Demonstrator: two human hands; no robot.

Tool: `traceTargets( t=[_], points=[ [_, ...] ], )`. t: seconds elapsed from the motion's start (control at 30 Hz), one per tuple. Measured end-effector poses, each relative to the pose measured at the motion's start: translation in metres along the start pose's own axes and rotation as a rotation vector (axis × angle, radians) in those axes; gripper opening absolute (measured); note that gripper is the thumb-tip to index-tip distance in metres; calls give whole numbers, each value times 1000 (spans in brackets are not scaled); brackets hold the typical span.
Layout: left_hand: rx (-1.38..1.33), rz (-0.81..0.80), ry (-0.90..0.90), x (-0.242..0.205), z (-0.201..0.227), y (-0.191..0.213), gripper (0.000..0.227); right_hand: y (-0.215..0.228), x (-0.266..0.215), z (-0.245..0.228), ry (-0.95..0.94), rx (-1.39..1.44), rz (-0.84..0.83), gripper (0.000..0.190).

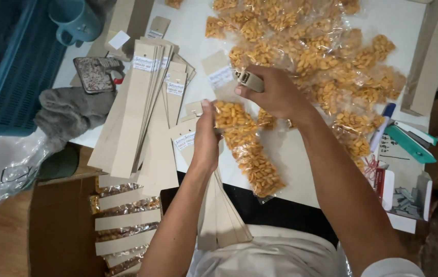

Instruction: The person packages small, yellow, puffed snacks into clear plastic bags attached to cardboard backings. They use a handheld stapler to seal the top of each bag and then place the finished packages into a cardboard box.

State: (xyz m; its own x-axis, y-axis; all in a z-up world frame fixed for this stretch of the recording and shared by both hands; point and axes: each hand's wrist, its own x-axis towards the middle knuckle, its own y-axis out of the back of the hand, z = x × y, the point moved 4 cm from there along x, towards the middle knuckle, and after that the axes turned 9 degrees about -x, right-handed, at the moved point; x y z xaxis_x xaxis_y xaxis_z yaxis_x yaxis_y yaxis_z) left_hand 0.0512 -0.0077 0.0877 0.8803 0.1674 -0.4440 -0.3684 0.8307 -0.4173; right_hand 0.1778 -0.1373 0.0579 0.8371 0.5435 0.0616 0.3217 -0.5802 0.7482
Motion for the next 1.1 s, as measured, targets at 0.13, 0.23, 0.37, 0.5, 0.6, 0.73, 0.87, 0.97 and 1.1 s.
traceTargets(
  t=[0.13,0.23,0.37,0.5,0.6,0.73,0.87,0.97,1.1],
  points=[
    [106,-58,-206,38,-42,31,60,5,-2,-13,11,-4,27,23],
    [114,-20,-334,33,-35,30,35,11,-3,-29,-50,-16,63,27],
    [100,-49,-387,31,-36,29,34,12,0,-60,-197,381,242,41],
    [225,-139,-537,28,-41,28,25,-3,6,-72,-241,741,285,52],
    [410,-165,-536,13,-34,22,38,-5,4,-69,-191,655,373,53],
    [490,-103,-563,42,-53,43,49,3,-16,-47,-256,603,354,57],
    [374,6,-468,86,-58,76,30,24,-79,-19,-282,218,272,53],
    [286,23,-412,106,-63,92,31,13,-143,32,-393,142,274,42],
    [280,3,-368,103,-62,91,34,-20,-208,35,-47,103,134,7]
  ],
)
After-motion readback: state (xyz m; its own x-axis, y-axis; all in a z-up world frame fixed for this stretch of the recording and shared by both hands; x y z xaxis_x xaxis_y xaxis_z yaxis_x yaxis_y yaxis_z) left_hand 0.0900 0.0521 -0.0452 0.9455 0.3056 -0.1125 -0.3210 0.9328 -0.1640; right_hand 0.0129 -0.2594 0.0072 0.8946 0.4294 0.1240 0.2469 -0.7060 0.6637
